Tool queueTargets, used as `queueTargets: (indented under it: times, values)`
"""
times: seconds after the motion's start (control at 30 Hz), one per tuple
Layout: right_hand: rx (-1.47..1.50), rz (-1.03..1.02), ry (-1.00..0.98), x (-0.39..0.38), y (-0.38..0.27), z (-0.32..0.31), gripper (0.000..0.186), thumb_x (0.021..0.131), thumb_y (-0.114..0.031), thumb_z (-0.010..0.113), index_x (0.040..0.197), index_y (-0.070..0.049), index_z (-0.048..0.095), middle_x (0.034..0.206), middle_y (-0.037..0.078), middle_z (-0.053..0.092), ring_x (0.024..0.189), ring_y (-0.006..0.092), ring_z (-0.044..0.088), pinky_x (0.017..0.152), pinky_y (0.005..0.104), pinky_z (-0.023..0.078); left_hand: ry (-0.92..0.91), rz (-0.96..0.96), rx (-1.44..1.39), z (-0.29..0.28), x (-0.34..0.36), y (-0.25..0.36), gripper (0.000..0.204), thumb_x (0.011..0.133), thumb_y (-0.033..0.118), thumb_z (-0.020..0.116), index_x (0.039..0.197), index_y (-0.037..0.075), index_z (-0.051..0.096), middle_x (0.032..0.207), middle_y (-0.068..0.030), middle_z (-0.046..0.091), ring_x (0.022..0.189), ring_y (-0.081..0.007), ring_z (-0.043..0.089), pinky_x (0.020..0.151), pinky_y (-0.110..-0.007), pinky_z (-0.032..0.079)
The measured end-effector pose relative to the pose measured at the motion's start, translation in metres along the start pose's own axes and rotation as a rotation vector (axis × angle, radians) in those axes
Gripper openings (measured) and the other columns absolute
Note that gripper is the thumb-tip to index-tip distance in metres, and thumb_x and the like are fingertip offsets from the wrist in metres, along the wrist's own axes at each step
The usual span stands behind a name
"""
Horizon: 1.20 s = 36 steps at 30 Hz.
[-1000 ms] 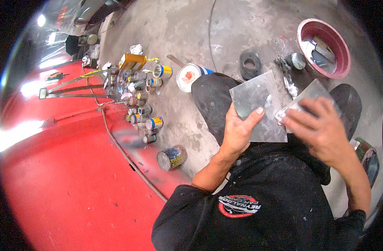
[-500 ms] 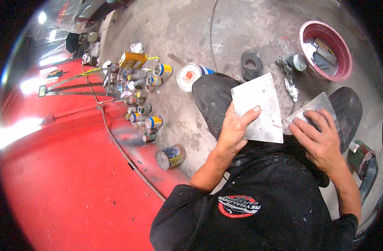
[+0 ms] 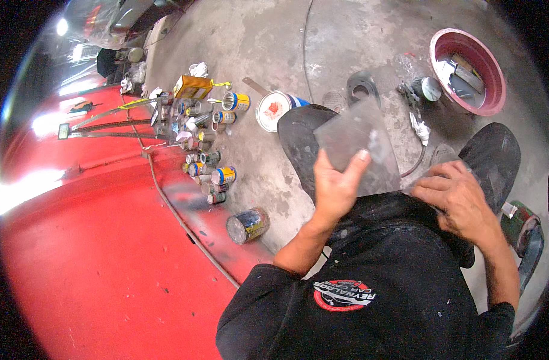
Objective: The person sands a circular plastic automotive part by hand using sandpaper while sitting on the floor, applying putty to a metal plate from a can, and using the plate to spread filler onto the plastic part.
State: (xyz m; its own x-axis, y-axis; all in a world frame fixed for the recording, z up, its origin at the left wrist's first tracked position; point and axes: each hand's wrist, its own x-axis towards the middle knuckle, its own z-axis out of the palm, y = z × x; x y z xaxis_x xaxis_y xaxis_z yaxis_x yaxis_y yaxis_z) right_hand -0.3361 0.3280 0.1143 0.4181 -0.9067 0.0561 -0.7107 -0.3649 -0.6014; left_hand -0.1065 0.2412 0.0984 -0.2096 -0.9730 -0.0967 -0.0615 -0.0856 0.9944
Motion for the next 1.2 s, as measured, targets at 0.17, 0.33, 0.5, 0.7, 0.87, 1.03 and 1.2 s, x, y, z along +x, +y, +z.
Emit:
queueTargets:
  times: [0.17, 0.33, 0.5, 0.7, 0.87, 1.03, 1.2]
  values:
    - [-0.009, 0.037, 0.388, 0.016, -0.008, -0.011, 0.047, 0.062, 0.000, 0.060, 0.108, -0.006, 0.064, 0.114, 0.010, 0.061, 0.108, 0.0321, 0.054, 0.093, 0.0431, 0.043, 0.040, -0.162, -0.359, 0.000, 0.004, -0.003, 0.037, 0.087, 0.005, 0.065, 0.121, 0.002, 0.049, 0.111, -0.0075, 0.062, 0.098, -0.0158, 0.059, 0.088, -0.031, 0.047]
    - [0.033, -0.115, 0.471, 0.011, -0.028, 0.045, 0.035, 0.079, -0.008, 0.057, 0.113, -0.003, 0.058, 0.124, 0.018, 0.053, 0.114, 0.0371, 0.051, 0.098, 0.0502, 0.042, -0.062, -0.481, -0.576, 0.008, 0.008, -0.004, 0.041, 0.086, 0.001, 0.062, 0.124, 0.001, 0.047, 0.114, -0.0100, 0.061, 0.101, -0.0194, 0.061, 0.088, -0.035, 0.050]
    - [-0.155, 0.064, 0.219, 0.001, 0.004, 0.015, 0.045, 0.073, 0.000, 0.058, 0.117, -0.006, 0.060, 0.119, 0.010, 0.059, 0.112, 0.0307, 0.053, 0.094, 0.0465, 0.041, -0.112, -0.418, -0.486, -0.002, 0.009, 0.002, 0.041, 0.086, 0.001, 0.063, 0.124, 0.001, 0.047, 0.114, -0.0105, 0.062, 0.100, -0.0201, 0.062, 0.087, -0.035, 0.051]
    - [-0.024, -0.079, 0.086, 0.016, -0.006, -0.032, 0.044, 0.066, 0.001, 0.062, 0.110, -0.007, 0.064, 0.113, 0.007, 0.062, 0.102, 0.0291, 0.056, 0.087, 0.0424, 0.043, -0.118, -0.297, -0.390, 0.001, 0.002, -0.011, 0.042, 0.085, 0.002, 0.065, 0.123, -0.002, 0.047, 0.113, -0.0111, 0.062, 0.103, -0.0175, 0.060, 0.092, -0.033, 0.047]
    - [-0.183, -0.096, 0.074, 0.018, -0.016, -0.026, 0.044, 0.065, -0.002, 0.061, 0.108, -0.007, 0.065, 0.109, 0.005, 0.063, 0.101, 0.0278, 0.055, 0.086, 0.0421, 0.042, -0.150, -0.236, -0.313, 0.007, 0.000, -0.006, 0.041, 0.086, 0.003, 0.065, 0.123, -0.002, 0.047, 0.113, -0.0100, 0.061, 0.103, -0.0160, 0.058, 0.091, -0.033, 0.047]
    - [-0.086, -0.041, 0.203, 0.021, -0.012, -0.019, 0.041, 0.070, -0.007, 0.060, 0.111, -0.011, 0.065, 0.113, 0.005, 0.061, 0.105, 0.0292, 0.054, 0.088, 0.0453, 0.041, -0.142, -0.344, -0.434, 0.005, 0.005, -0.004, 0.043, 0.085, 0.002, 0.064, 0.124, -0.002, 0.047, 0.114, -0.0106, 0.061, 0.102, -0.0183, 0.060, 0.090, -0.034, 0.048]
    - [-0.242, -0.017, 0.187, -0.001, -0.009, 0.007, 0.043, 0.070, -0.008, 0.060, 0.113, -0.010, 0.064, 0.114, 0.006, 0.060, 0.105, 0.0306, 0.053, 0.091, 0.0501, 0.039, -0.116, -0.456, -0.488, -0.002, 0.010, 0.009, 0.041, 0.084, 0.002, 0.063, 0.122, -0.002, 0.048, 0.112, -0.0113, 0.062, 0.100, -0.0191, 0.061, 0.088, -0.034, 0.050]
